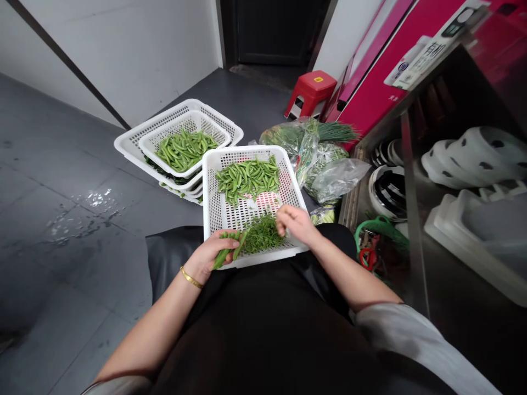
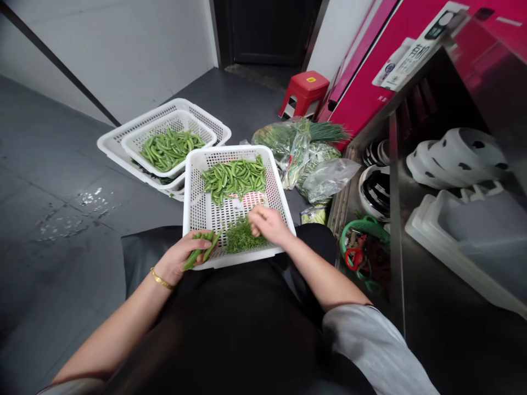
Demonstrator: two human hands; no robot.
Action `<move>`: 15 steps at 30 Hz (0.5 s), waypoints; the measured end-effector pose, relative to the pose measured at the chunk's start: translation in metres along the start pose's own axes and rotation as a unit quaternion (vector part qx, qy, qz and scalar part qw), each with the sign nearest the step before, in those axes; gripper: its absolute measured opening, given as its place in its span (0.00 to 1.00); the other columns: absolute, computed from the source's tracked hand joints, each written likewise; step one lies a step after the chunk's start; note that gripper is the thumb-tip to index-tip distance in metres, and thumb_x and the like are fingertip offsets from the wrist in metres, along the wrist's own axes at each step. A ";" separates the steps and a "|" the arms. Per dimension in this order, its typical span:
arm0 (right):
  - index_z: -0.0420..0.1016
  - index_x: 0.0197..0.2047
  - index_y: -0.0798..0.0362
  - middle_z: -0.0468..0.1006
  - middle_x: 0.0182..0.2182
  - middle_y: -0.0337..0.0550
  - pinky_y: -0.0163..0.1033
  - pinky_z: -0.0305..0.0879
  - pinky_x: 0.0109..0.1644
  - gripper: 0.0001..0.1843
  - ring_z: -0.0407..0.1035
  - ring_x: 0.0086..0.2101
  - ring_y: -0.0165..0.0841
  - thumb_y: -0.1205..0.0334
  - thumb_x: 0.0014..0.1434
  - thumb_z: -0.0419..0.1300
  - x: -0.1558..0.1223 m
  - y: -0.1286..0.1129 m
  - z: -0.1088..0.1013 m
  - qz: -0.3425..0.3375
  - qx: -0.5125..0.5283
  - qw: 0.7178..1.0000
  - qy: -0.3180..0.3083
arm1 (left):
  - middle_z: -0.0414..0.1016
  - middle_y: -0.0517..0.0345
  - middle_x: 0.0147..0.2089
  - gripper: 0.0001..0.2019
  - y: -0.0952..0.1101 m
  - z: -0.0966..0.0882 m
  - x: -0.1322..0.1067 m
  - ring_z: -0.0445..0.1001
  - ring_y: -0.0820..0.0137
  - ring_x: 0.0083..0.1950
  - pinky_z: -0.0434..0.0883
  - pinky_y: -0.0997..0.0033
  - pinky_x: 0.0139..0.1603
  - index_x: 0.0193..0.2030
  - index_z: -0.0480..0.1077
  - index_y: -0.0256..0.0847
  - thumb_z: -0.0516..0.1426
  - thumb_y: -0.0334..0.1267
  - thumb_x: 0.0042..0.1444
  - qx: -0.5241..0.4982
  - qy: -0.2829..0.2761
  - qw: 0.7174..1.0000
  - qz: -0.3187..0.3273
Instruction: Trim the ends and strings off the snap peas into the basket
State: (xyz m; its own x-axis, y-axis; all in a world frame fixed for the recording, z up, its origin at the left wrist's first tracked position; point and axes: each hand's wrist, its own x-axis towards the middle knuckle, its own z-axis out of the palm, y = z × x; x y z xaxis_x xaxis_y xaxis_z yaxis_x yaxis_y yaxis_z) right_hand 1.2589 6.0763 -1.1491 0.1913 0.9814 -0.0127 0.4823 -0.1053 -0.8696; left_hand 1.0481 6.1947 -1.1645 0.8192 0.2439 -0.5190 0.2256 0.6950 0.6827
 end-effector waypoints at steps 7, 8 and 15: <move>0.65 0.51 0.55 0.69 0.44 0.51 0.38 0.62 0.38 0.16 0.66 0.40 0.35 0.57 0.64 0.48 0.001 -0.021 0.004 -0.163 -0.369 0.910 -0.093 | 0.69 0.60 0.18 0.08 0.003 -0.003 -0.007 0.62 0.79 0.12 0.56 0.83 0.10 0.28 0.71 0.34 0.62 0.32 0.38 0.070 0.002 0.997 0.015; 0.67 0.47 0.55 0.70 0.40 0.49 0.37 0.61 0.37 0.13 0.66 0.39 0.35 0.60 0.65 0.47 0.001 -0.026 0.012 -0.191 -0.390 0.890 -0.138 | 0.69 0.60 0.18 0.09 0.003 -0.002 -0.007 0.63 0.78 0.13 0.58 0.82 0.11 0.29 0.72 0.33 0.63 0.31 0.37 0.093 0.004 0.996 0.012; 0.68 0.37 0.57 0.71 0.32 0.48 0.36 0.58 0.33 0.13 0.66 0.33 0.35 0.65 0.65 0.44 0.011 -0.027 0.043 -0.185 -0.424 0.879 -0.118 | 0.71 0.58 0.19 0.11 -0.006 0.019 0.003 0.65 0.76 0.15 0.60 0.80 0.14 0.26 0.68 0.34 0.65 0.36 0.39 0.037 0.044 0.997 0.052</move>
State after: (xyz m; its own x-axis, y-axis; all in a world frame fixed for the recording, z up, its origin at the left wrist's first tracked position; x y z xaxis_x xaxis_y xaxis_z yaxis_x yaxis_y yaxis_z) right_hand 1.2112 6.0965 -1.1464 -0.2477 0.9688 0.0040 0.9566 0.2452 -0.1575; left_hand 1.0592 6.1785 -1.1612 0.7920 0.3726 -0.4836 0.1822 0.6117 0.7698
